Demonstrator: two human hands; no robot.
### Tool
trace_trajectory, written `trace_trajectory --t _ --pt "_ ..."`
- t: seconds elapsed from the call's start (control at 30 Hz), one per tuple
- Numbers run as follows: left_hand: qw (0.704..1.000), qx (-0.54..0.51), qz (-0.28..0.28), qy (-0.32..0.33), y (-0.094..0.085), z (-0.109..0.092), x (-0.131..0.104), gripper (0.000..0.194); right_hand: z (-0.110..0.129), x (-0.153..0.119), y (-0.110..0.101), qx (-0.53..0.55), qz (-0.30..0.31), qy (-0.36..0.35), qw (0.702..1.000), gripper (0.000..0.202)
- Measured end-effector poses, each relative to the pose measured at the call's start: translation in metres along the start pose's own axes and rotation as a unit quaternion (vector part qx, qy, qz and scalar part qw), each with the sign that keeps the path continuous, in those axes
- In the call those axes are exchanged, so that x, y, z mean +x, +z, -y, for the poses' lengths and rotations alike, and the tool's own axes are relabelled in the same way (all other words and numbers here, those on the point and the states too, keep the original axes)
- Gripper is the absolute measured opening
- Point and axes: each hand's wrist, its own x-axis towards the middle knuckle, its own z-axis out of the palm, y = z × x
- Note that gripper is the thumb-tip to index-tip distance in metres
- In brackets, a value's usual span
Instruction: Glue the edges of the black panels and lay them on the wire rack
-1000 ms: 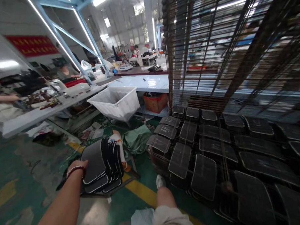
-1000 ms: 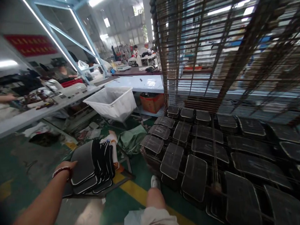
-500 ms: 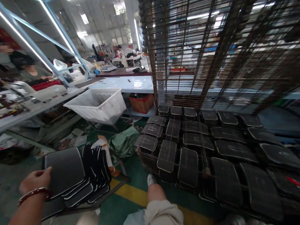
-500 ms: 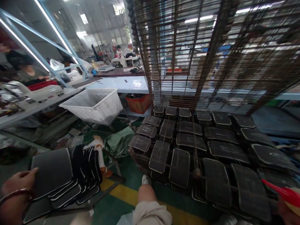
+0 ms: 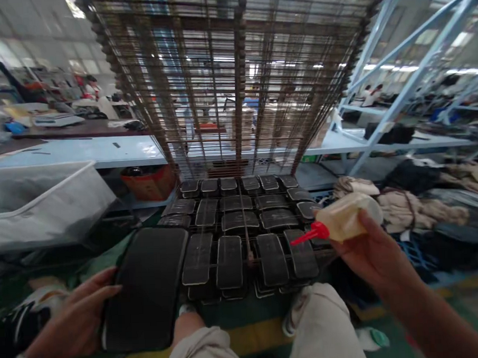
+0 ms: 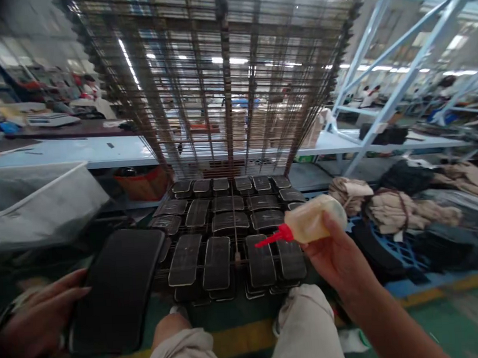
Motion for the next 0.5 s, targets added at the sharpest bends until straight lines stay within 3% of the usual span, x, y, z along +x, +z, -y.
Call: trace_trajectory --t 0.1,0.2,0.33,0.5 --pt "0.969 -0.062 0.237 -0.037 0.077 -0.014 -0.026 0.045 0.014 -0.002 0.007 -0.015 0.084 -0.027 0.996 0.052" --pt "0.927 -0.029 0.374 -0.017 0.124 -0.032 -0.058 0.046 0.022 -0.003 0.006 -0.047 0.146 -0.037 0.987 0.045" --pt "0.864 0.036 0.502 0.011 0.146 -0.055 -0.078 0.04 0.028 -0.003 -0.003 -0.087 0.205 -0.036 0.974 0.038" --pt "0.834 0.086 0.545 0.022 0.153 -0.067 -0.084 0.036 0.032 -0.003 -0.016 -0.097 0.219 -0.034 0.97 0.036"
